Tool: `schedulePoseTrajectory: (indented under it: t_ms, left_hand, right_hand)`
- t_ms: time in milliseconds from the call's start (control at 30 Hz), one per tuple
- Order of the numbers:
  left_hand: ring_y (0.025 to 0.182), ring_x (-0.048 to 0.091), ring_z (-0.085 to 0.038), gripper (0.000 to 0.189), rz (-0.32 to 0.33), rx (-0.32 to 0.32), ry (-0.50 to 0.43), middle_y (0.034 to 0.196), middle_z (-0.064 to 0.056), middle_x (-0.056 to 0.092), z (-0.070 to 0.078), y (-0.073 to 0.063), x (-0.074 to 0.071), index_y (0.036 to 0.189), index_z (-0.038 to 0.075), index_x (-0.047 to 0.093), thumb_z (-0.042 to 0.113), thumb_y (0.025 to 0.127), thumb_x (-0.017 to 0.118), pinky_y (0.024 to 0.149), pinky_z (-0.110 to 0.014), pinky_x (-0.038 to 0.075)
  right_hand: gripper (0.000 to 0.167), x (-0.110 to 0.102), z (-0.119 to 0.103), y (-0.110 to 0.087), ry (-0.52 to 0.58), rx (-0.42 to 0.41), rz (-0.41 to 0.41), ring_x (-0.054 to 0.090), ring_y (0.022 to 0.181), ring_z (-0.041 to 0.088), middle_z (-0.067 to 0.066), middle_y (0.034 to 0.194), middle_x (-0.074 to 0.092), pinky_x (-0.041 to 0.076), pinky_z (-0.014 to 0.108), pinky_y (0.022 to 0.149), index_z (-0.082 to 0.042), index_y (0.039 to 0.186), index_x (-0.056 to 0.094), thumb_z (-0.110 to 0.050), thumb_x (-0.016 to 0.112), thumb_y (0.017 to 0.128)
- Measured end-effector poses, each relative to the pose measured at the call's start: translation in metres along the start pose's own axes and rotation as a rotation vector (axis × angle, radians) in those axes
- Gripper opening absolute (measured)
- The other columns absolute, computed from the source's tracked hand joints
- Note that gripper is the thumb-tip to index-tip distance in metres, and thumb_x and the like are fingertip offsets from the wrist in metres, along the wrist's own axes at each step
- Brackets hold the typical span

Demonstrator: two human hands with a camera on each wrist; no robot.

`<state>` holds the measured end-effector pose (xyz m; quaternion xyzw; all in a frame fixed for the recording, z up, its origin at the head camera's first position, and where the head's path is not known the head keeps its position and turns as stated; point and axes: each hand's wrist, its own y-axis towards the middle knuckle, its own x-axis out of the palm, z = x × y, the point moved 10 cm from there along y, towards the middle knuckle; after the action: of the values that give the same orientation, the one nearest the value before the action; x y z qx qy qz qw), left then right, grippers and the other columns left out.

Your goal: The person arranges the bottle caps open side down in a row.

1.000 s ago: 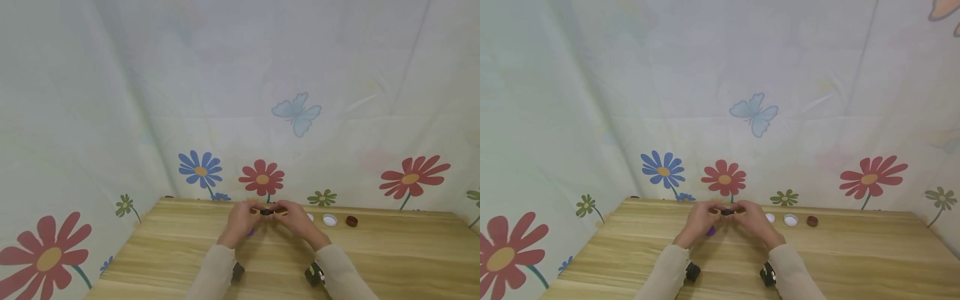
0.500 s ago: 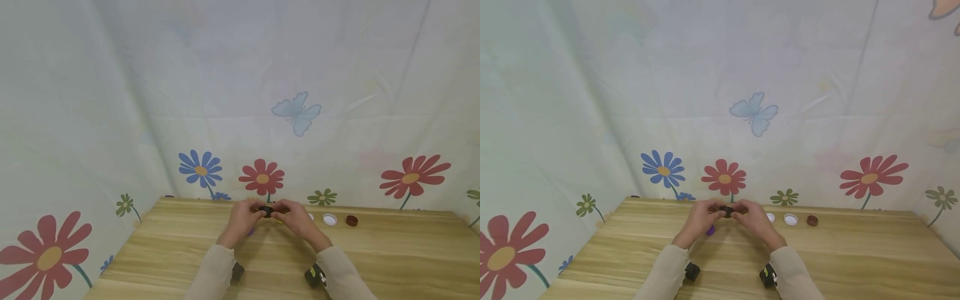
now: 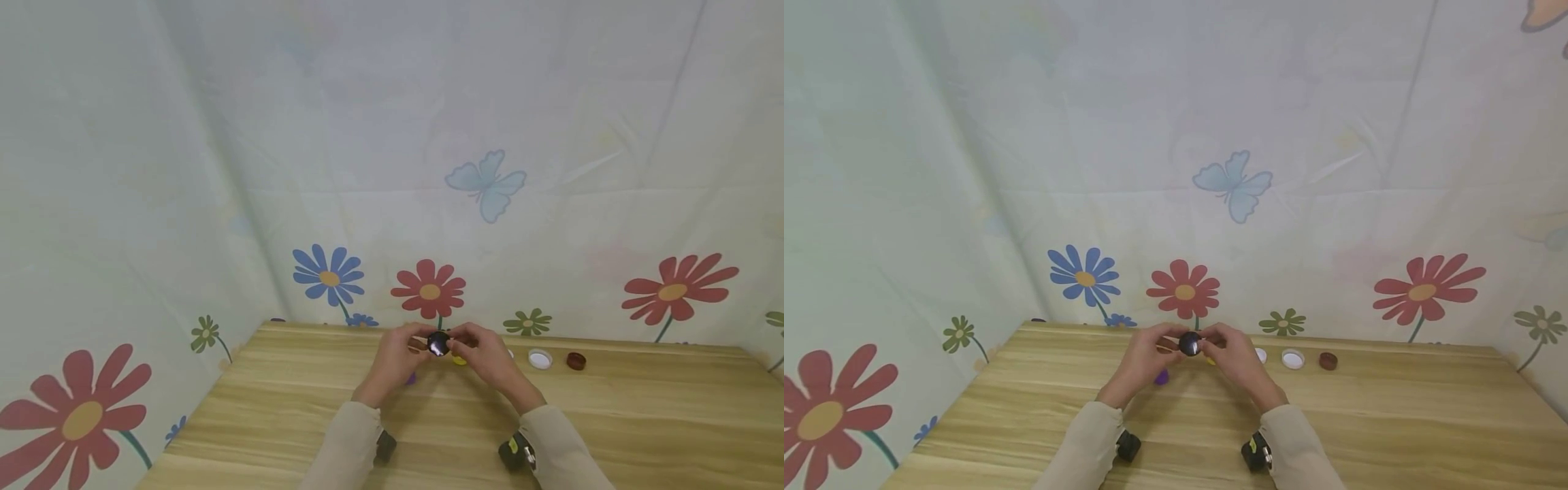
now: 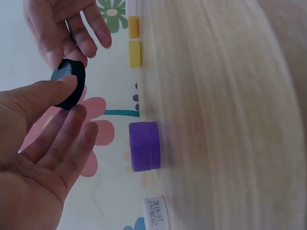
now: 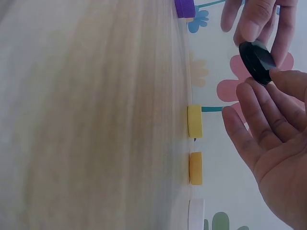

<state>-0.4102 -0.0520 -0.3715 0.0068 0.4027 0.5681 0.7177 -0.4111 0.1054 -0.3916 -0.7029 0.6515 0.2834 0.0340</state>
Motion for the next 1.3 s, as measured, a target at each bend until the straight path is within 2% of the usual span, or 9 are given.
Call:
schedulePoseTrajectory:
  t_ms: [233, 433, 567, 700, 800, 1000, 1300]
  left_hand:
    - [0.091, 0.075, -0.029, 0.043, -0.016, 0.008, 0.027, 0.117, -0.015, 0.074, -0.002, -0.001, 0.003, 0.125, 0.000, 0.074, -0.011, 0.085, 0.083, 0.083, -0.033, 0.062]
    - [0.090, 0.074, -0.027, 0.040, -0.045, -0.012, 0.030, 0.115, -0.014, 0.074, -0.007, -0.003, 0.005, 0.123, 0.001, 0.075, -0.007, 0.085, 0.085, 0.081, -0.031, 0.062]
    - [0.092, 0.075, -0.029, 0.039, -0.072, -0.019, 0.028, 0.114, -0.014, 0.073, -0.009, -0.003, 0.007, 0.122, -0.001, 0.074, -0.003, 0.085, 0.087, 0.080, -0.029, 0.061]
    - [0.096, 0.075, -0.026, 0.037, -0.102, -0.056, 0.041, 0.113, -0.010, 0.075, -0.013, -0.005, 0.009, 0.119, 0.000, 0.076, 0.003, 0.085, 0.089, 0.084, -0.031, 0.060]
    - [0.097, 0.074, -0.024, 0.035, -0.121, -0.097, 0.051, 0.113, -0.008, 0.075, -0.017, -0.007, 0.011, 0.118, 0.003, 0.078, 0.006, 0.085, 0.090, 0.086, -0.033, 0.060]
    - [0.101, 0.073, -0.027, 0.037, -0.133, -0.109, 0.085, 0.115, -0.010, 0.075, -0.019, -0.008, 0.013, 0.119, 0.000, 0.078, 0.005, 0.084, 0.090, 0.089, -0.036, 0.060]
    - [0.111, 0.070, -0.027, 0.037, -0.150, -0.136, 0.153, 0.119, -0.008, 0.076, -0.021, -0.009, 0.015, 0.122, 0.004, 0.078, 0.007, 0.086, 0.089, 0.099, -0.043, 0.056]
  right_hand:
    - [0.019, 0.003, 0.001, 0.000, 0.009, 0.000, -0.044, 0.072, 0.089, 0.022, 0.004, 0.093, 0.074, 0.058, 0.033, 0.078, -0.002, 0.119, 0.073, -0.009, 0.071, 0.102]
    - [0.022, 0.008, 0.003, 0.000, -0.013, 0.003, -0.084, 0.072, 0.092, 0.022, 0.005, 0.100, 0.075, 0.059, 0.034, 0.082, -0.002, 0.121, 0.074, -0.008, 0.075, 0.100]
    - [0.027, 0.011, 0.000, -0.002, -0.029, -0.050, -0.134, 0.071, 0.098, 0.025, 0.011, 0.109, 0.076, 0.059, 0.039, 0.087, 0.000, 0.121, 0.073, -0.007, 0.079, 0.095]
    - [0.029, 0.015, -0.003, -0.002, -0.031, -0.105, -0.181, 0.071, 0.099, 0.029, 0.015, 0.113, 0.075, 0.059, 0.044, 0.087, 0.002, 0.119, 0.073, -0.005, 0.082, 0.092]
    - [0.028, 0.018, -0.003, -0.002, -0.032, -0.115, -0.206, 0.072, 0.097, 0.028, 0.014, 0.110, 0.076, 0.059, 0.040, 0.085, 0.001, 0.117, 0.074, -0.006, 0.083, 0.091]
    - [0.028, 0.022, 0.001, -0.002, -0.050, -0.115, -0.227, 0.071, 0.093, 0.021, 0.009, 0.105, 0.075, 0.057, 0.031, 0.081, 0.001, 0.116, 0.075, -0.007, 0.084, 0.091]
    - [0.028, 0.024, 0.002, -0.004, -0.067, -0.089, -0.232, 0.071, 0.093, 0.020, 0.009, 0.103, 0.074, 0.057, 0.030, 0.081, 0.002, 0.116, 0.074, -0.006, 0.084, 0.090]
